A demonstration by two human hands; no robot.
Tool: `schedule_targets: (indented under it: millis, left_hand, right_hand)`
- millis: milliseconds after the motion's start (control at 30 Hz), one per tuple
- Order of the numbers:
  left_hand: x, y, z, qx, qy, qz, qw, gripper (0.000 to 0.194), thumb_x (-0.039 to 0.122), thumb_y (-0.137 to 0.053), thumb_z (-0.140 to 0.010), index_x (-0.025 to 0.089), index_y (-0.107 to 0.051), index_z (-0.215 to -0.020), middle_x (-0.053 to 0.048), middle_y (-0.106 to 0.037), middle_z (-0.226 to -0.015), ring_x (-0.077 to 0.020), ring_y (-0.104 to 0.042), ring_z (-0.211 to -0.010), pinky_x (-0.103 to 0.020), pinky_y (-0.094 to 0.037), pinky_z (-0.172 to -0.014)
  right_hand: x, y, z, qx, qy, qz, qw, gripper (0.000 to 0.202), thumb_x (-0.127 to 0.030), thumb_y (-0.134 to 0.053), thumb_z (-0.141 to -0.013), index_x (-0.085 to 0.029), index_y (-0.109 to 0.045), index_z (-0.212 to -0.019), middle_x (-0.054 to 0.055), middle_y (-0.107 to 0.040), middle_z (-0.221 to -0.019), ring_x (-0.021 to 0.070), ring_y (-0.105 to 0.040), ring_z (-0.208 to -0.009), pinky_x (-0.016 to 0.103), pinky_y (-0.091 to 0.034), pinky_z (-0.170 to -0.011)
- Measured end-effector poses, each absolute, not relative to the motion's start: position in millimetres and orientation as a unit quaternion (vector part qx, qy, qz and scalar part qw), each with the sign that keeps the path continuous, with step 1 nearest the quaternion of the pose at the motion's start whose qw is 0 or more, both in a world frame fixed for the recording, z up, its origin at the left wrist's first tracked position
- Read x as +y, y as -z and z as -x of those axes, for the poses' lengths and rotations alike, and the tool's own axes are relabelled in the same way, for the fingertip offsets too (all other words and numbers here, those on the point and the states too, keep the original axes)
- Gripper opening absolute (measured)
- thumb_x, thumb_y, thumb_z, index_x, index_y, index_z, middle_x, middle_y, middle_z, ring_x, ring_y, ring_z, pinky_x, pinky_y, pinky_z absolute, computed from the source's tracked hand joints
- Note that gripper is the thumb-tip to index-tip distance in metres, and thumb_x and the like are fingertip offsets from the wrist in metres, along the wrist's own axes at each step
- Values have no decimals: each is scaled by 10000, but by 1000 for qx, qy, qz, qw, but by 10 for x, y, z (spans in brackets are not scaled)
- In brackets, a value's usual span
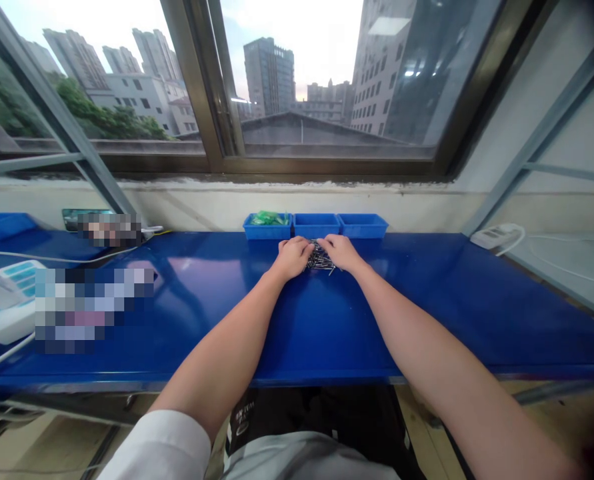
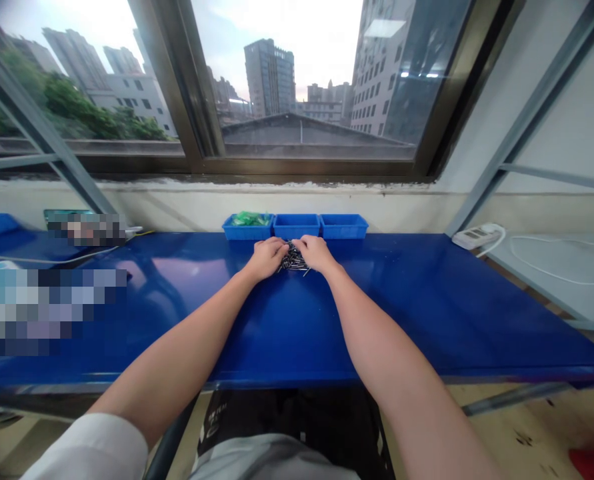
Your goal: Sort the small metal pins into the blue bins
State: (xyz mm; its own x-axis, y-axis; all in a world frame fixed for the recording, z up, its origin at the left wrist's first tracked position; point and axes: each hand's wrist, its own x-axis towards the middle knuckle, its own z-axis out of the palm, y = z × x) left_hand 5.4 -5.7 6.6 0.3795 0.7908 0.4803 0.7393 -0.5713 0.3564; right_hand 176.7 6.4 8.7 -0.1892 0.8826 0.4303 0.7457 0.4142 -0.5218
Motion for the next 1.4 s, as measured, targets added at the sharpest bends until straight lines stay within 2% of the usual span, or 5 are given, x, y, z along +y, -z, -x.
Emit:
schedule_targets:
  millis: [367, 667, 933, 1133, 1400]
  left_hand:
    - [-10, -41, -35, 481, -310, -818, 60, 309, 303, -398, -911, 206, -678, -826, -44, -685, -950, -192, -612, -911, -307, -428, -825]
    - [-6, -49, -5, 472, -336, -813, 52, 266, 295, -451, -883, 208, -701, -864, -47, -712, -918, -205, -637, -849, -287, -453, -784]
    - [10, -3, -5, 491, -360, -789, 83, 242, 364, -549, -836, 200, -650, -984, -37, -702, -936, -189, -637, -887, -272, -473, -792]
    - [59, 39, 24, 521, -343, -780, 59, 236, 353, -551, -831, 194, -637, -981, -55, -676, -976, -200, -619, -924, -295, -463, -814]
    - [26, 16, 23, 527, -322, -785, 48, 217, 332, -517, -842, 194, -645, -951, -58, -655, -986, -212, -600, -930, -328, -436, -836]
  right_hand:
    - [118, -15, -1761, -718, -273, 448, 458, 172, -349, -603, -720, -178, -587, -734, 13, -625, -711, 144, -556, -661, 271, -420, -652]
    - [54, -84, -1759, -629, -417, 427, 498, 247, -379, -695, -622, -176, -567, -679, -6, -595, -593, 107, -495, -515, 260, -412, -540]
    - [138, -71, -1823, -568, -343, 474, 579, 208, -371, -641, -637, -166, -605, -652, -3, -596, -589, 111, -480, -515, 246, -378, -516]
    - [326, 14, -2034, -523, -229, 547, 612, 210, -258, -593, -600, -166, -664, -776, 29, -661, -750, 179, -589, -730, 301, -463, -699]
    - [416, -39, -2212, -482, -312, 530, 624, 550, -171, -531, -580, -153, -608, -1124, 101, -636, -1130, 236, -610, -956, 338, -524, -734]
